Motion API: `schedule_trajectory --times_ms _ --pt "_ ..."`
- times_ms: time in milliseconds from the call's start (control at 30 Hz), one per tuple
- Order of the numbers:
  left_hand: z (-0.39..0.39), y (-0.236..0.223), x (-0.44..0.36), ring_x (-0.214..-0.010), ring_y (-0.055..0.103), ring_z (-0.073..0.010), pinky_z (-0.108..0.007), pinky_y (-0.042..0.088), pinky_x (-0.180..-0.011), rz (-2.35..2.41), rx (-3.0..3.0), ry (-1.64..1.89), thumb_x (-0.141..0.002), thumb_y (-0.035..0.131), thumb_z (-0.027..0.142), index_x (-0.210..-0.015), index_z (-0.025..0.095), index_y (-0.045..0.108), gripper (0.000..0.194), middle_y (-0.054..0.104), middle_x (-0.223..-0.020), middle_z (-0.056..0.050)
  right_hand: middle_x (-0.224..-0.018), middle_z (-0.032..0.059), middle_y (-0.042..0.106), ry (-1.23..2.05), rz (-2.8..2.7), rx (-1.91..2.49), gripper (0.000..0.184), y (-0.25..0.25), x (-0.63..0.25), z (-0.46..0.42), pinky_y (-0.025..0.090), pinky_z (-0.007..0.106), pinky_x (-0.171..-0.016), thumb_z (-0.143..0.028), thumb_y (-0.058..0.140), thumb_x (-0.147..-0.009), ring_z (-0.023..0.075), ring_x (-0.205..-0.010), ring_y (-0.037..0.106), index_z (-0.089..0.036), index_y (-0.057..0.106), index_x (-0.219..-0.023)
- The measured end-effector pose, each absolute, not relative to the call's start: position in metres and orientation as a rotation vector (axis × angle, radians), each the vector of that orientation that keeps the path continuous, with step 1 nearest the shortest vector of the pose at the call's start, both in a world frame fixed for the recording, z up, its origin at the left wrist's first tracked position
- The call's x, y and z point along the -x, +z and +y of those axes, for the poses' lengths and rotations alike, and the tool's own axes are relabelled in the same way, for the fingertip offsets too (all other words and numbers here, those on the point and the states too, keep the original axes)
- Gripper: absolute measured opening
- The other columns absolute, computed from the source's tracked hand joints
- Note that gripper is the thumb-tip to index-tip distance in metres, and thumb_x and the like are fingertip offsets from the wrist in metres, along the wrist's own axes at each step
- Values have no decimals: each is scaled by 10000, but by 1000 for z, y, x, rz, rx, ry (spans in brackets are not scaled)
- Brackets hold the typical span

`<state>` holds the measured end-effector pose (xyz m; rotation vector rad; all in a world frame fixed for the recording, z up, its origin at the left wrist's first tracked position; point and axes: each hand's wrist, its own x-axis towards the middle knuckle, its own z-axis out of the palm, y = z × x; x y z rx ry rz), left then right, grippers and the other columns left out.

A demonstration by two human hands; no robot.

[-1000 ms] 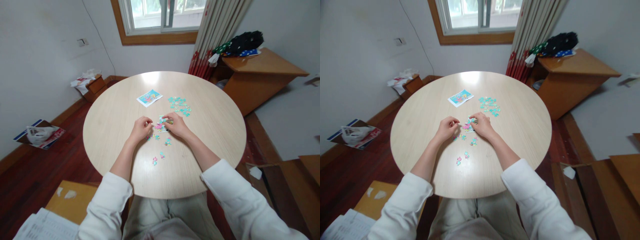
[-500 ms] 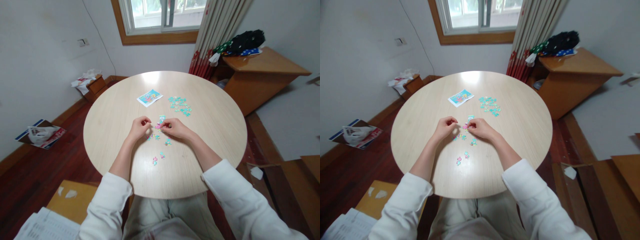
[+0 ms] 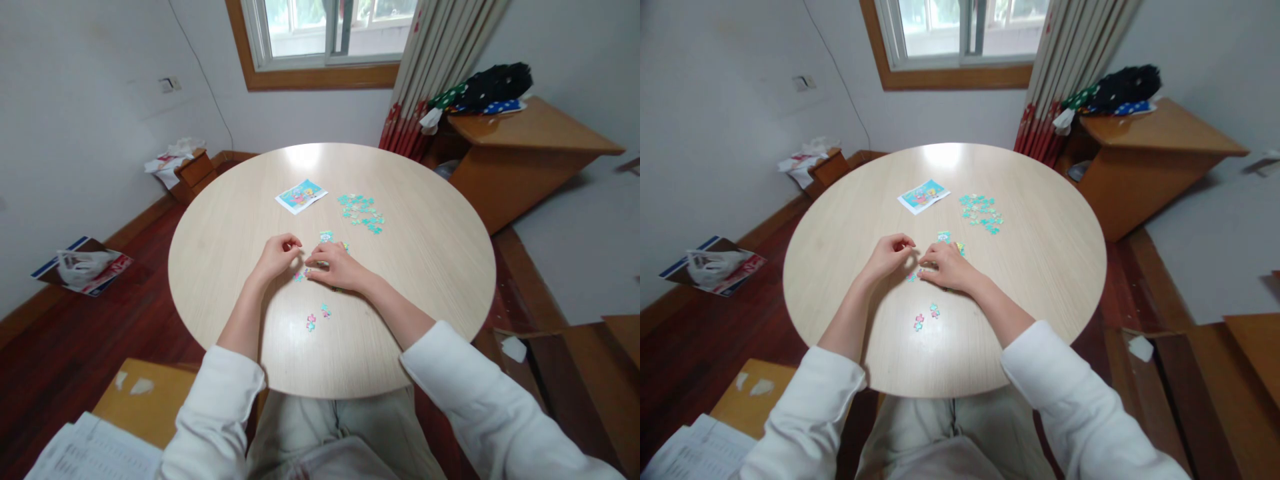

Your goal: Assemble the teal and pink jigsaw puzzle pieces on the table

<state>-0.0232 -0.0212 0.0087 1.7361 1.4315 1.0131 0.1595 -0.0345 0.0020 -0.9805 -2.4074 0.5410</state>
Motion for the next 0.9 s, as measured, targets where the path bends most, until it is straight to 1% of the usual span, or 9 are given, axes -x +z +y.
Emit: schedule_trajectory --times_ms 200,400,733,800,900 --pt "-22 8 21 -568 476 -112 -268 396 -597 1442 -1752 992 -662 520 127 -681 160 613 100 563 -617 13 -940 72 634 509 -2462 1032 106 5 -157 -38 282 365 -839 -239 655 -794 217 -941 521 -178 706 -864" --pt "-22 8 18 -574 478 -107 -256 393 -600 1435 -1769 960 -654 512 139 -681 151 609 101 566 -620 17 -941 73 611 525 -2474 1044 115 7 -156 -40 305 368 -854 -230 623 -810 220 -953 505 -174 678 -893" --pt "-22 5 18 -562 477 -106 -252 395 -592 1419 -1780 949 -668 513 150 -690 148 614 103 564 -607 18 -972 77 587 611 -2515 1017 56 5 -157 -40 317 393 -893 -195 597 -831 231 -992 485 -177 625 -875" --pt "-21 5 18 -564 479 -106 -251 395 -596 1415 -1788 946 -670 512 150 -691 145 617 107 563 -607 18 -954 71 594 614 -2504 998 49 6 -158 -40 320 380 -884 -181 605 -823 224 -983 491 -179 622 -868" --pt "-21 4 18 -564 482 -107 -254 394 -599 1410 -1794 940 -665 511 146 -686 141 620 112 558 -598 17 -871 49 612 633 -2475 986 55 7 -156 -40 326 356 -857 -149 631 -796 200 -908 515 -171 627 -846"
